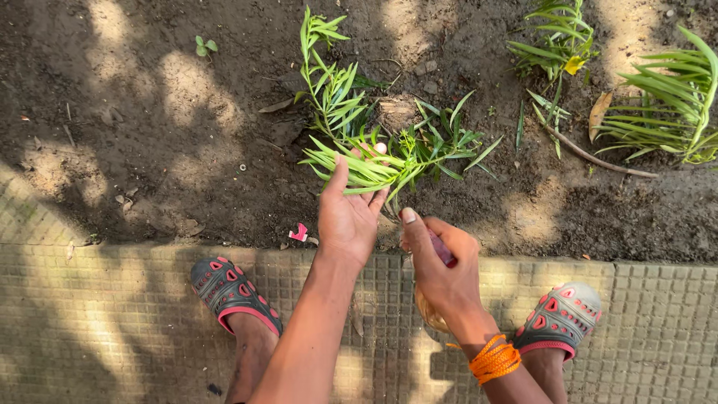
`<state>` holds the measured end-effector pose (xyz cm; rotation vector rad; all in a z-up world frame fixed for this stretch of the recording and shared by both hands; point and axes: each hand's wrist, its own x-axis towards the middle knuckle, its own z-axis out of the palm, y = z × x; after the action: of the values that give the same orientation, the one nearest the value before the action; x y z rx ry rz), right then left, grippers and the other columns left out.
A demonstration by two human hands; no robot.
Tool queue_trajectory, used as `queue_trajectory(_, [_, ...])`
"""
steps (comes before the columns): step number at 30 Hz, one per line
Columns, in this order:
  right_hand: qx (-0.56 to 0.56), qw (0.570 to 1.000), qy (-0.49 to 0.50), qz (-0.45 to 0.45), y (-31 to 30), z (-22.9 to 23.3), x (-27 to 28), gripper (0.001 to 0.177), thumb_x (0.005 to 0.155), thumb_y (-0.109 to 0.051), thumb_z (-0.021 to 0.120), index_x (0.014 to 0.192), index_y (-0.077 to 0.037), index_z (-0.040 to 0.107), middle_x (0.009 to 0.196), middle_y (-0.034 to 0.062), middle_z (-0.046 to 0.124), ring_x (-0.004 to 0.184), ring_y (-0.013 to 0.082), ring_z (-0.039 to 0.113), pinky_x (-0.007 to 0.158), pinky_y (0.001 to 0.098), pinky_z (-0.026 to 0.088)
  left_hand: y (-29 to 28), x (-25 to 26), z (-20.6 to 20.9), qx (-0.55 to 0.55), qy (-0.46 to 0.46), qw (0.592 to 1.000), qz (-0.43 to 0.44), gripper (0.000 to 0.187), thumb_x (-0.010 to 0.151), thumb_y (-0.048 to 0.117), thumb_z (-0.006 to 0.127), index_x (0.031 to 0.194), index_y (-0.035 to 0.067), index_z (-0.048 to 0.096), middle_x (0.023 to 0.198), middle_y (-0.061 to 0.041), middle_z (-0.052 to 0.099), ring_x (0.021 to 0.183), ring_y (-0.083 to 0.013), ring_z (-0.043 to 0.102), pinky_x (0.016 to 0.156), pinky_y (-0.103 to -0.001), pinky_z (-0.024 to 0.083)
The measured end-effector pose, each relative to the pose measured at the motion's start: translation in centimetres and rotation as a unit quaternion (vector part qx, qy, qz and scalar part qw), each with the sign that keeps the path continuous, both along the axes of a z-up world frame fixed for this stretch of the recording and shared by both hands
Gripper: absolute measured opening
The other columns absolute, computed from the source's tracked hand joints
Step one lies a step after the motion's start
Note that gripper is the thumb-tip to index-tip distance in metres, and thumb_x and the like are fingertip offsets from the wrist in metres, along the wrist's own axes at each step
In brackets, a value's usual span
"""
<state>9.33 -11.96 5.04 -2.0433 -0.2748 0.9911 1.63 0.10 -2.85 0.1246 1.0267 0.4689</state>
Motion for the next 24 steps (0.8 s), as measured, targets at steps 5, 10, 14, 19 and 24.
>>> queue_trajectory(5, [-0.011,0.999,0.04,0.017,0.2,0.8,0.1,0.045,0.098,-0.037,0.063,0.072,-0.002,0.072,0.051,-0.0023,0.045,0.048,0.0058,0.038,0.044,0.0282,0.029,-0.3,0.2,0.0,0.008,0.012,1.0,0.001,0.061,0.1,0.045,0.052,0.146,0.005,0.049,0.141,-0.013,0.061,0.132,-0.0255,0.056,0.119,-0.048,0.035])
queue_trajectory(10, [-0.032,0.997,0.06,0.027,1.0,1.1,-0.1,0.045,0.096,-0.037,0.063,0.07,-0.001,0.072,0.05,-0.0029,0.044,0.047,0.0062,0.037,0.043,0.0295,0.027,-0.6,0.5,-0.1,0.009,0.011,1.0,0.016,0.06,0.101,0.045,0.051,0.144,0.003,0.05,0.142,-0.014,0.06,0.132,-0.0278,0.057,0.117,-0.05,0.037])
queue_trajectory(14, [-0.031,0.998,0.058,0.02,1.4,1.3,-0.4,0.043,0.095,-0.038,0.063,0.074,-0.002,0.075,0.049,-0.0025,0.041,0.047,0.0066,0.035,0.043,0.0304,0.025,-0.4,0.8,0.9,0.0,0.014,1.0,0.016,0.063,0.101,0.049,0.047,0.143,0.003,0.049,0.142,-0.017,0.059,0.13,-0.0302,0.057,0.116,-0.051,0.038])
queue_trajectory(19, [-0.078,0.995,0.054,0.012,1.3,0.8,-0.5,0.049,0.096,-0.041,0.063,0.07,-0.001,0.075,0.046,-0.0004,0.044,0.044,0.0094,0.036,0.043,0.031,0.026,0.2,0.8,1.8,0.007,0.031,0.999,0.003,0.063,0.098,0.048,0.051,0.145,0.005,0.048,0.144,-0.018,0.057,0.132,-0.0292,0.056,0.116,-0.049,0.037])
queue_trajectory(24, [-0.012,1.0,-0.004,-0.018,0.5,-0.3,-0.1,0.044,0.097,-0.04,0.061,0.079,-0.002,0.076,0.059,-0.0023,0.065,0.052,0.006,0.053,0.049,0.026,0.042,0.2,0.4,0.6,0.041,-0.001,0.999,-0.018,0.065,0.087,0.019,0.07,0.146,0.011,0.044,0.147,-0.014,0.056,0.139,-0.026,0.052,0.122,-0.048,0.033])
